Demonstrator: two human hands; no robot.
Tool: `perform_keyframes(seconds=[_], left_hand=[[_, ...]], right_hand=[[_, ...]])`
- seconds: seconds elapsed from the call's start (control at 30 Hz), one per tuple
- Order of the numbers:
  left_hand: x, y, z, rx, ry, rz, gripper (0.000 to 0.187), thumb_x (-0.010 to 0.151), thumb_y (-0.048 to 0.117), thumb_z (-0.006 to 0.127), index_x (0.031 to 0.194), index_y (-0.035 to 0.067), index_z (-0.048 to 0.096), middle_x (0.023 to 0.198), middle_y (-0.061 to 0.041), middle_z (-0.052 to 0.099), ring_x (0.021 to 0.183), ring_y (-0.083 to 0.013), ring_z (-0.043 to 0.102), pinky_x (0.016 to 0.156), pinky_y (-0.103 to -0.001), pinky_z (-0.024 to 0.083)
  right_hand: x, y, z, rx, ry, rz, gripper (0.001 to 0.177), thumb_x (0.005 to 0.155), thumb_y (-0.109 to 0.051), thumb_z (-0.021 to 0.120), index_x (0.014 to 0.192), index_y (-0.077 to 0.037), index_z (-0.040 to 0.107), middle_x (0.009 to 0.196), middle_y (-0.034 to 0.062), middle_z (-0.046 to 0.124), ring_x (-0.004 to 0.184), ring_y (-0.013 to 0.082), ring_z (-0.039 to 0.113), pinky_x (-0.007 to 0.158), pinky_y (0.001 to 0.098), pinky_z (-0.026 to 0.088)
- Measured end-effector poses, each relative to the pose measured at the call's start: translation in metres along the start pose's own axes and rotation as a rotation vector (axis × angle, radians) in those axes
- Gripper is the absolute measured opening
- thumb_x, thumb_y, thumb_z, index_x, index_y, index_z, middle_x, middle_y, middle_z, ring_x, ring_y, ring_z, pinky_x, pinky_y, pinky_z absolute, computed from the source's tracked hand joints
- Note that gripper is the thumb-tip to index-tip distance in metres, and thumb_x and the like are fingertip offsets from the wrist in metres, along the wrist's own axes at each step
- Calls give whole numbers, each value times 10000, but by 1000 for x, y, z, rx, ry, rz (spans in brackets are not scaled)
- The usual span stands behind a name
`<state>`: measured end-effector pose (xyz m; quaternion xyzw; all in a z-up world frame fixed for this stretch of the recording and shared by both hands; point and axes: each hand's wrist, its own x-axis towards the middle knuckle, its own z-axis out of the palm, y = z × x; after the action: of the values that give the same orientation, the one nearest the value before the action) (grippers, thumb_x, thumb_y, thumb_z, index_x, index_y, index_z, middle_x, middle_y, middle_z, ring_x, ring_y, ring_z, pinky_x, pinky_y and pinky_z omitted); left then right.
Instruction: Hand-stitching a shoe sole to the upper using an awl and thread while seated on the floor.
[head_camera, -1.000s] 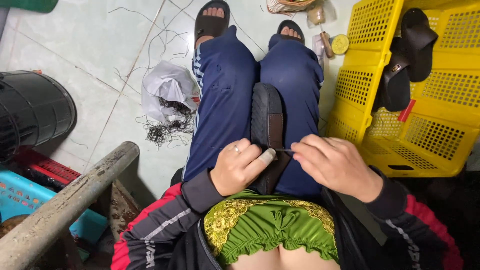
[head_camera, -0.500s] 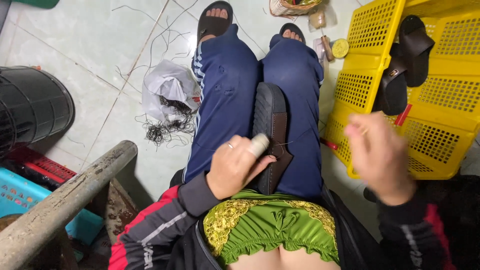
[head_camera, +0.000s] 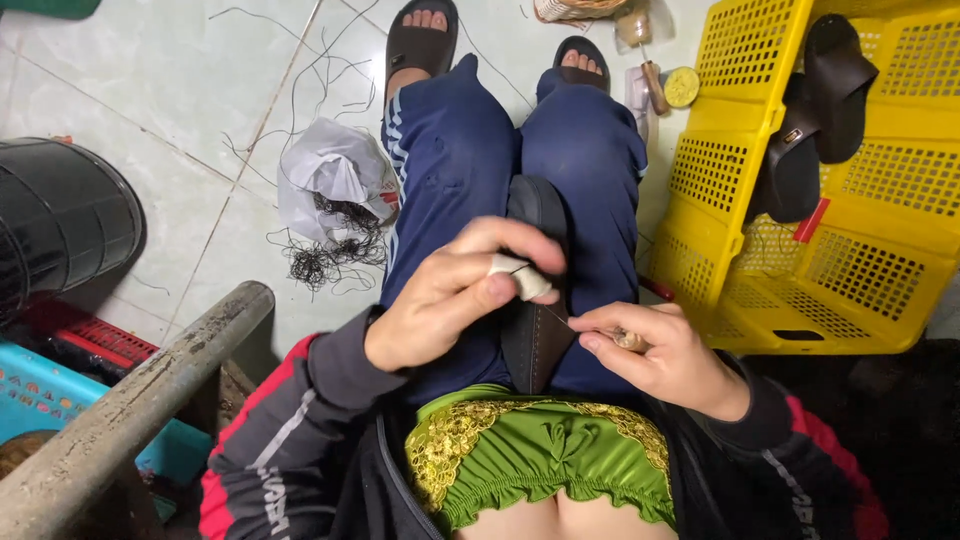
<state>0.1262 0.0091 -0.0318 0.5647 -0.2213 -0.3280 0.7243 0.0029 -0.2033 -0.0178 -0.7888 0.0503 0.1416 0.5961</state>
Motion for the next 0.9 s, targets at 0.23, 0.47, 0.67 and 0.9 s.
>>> perform_keyframes(seconds=[0.23,0.47,0.67,0.9], left_hand=[[61,-24,-9,-238,166,40,351,984,238,470,825,-10,661,611,-57,489,568,-139,461,566,-256,428],[45,5,-76,159,79,-102,362,1008,159,431,847,-103,621,1073,-105,549,714,-138,540,687,-243,484],[-8,15,-50,948,201,142,536,741,-135,556,1258,-5,501,1364,-222,431,1261,-434,471,1073,-480,401],[-27,-24,1,707,46,321,552,871,95,686,1320,-93,426,1321,-296,456,1231,-452,498,1037,-521,430]], right_hand=[[26,8,8,97,52,-13,109,772,-9,673,868,-25,724,445,-40,522,397,42,454,466,198,483],[18,12,-2,-665,-100,-275,380,831,-146,641,1185,-41,552,992,66,607,580,182,552,523,302,463],[26,-21,1,-823,18,-415,352,754,7,678,1099,-58,702,895,43,569,622,154,497,555,287,416],[20,3,-7,-872,-69,-410,413,910,-39,501,1283,-173,616,899,36,576,770,246,625,559,315,523]])
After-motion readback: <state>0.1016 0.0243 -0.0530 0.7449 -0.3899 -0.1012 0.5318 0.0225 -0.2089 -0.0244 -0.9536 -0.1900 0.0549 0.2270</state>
